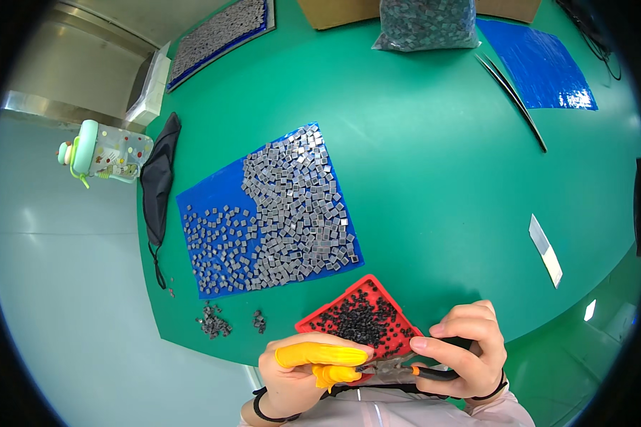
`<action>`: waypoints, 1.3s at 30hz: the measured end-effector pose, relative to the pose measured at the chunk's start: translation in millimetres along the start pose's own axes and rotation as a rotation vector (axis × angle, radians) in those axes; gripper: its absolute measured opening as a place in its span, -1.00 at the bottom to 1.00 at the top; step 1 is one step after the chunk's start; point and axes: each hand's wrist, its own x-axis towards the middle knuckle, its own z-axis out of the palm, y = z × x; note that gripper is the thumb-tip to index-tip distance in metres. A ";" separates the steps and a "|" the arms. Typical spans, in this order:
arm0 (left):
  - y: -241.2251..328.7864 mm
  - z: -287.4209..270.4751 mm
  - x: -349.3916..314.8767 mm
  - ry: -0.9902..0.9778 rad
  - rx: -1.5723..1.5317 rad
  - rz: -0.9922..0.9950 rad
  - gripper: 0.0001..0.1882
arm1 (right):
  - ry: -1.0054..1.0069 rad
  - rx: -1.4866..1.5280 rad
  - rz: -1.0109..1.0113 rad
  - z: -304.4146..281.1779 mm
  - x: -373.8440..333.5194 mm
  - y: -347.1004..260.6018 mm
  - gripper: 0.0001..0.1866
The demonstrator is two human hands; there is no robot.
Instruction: The person uses pliers to pick up small black components from a red tray and places them onto a blue mat. They repeat this action continuously, sorting the components into a pile on the mat.
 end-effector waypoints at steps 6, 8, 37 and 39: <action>-20.7 3.6 -3.0 -0.119 -0.087 0.223 -0.73 | -0.011 -0.067 -0.048 1.3 2.1 -1.6 -0.48; -15.4 8.3 -8.4 -0.045 -0.040 0.109 -0.91 | -0.014 -0.065 -0.061 0.9 2.4 -1.8 -0.47; -15.0 9.3 -3.4 -0.134 -0.068 -0.026 -0.85 | -0.004 -0.097 -0.029 2.3 -0.4 -2.4 -0.48; -12.0 11.3 -2.7 -0.127 -0.025 0.022 -0.84 | 0.002 -0.088 -0.023 3.2 -0.9 -2.1 -0.47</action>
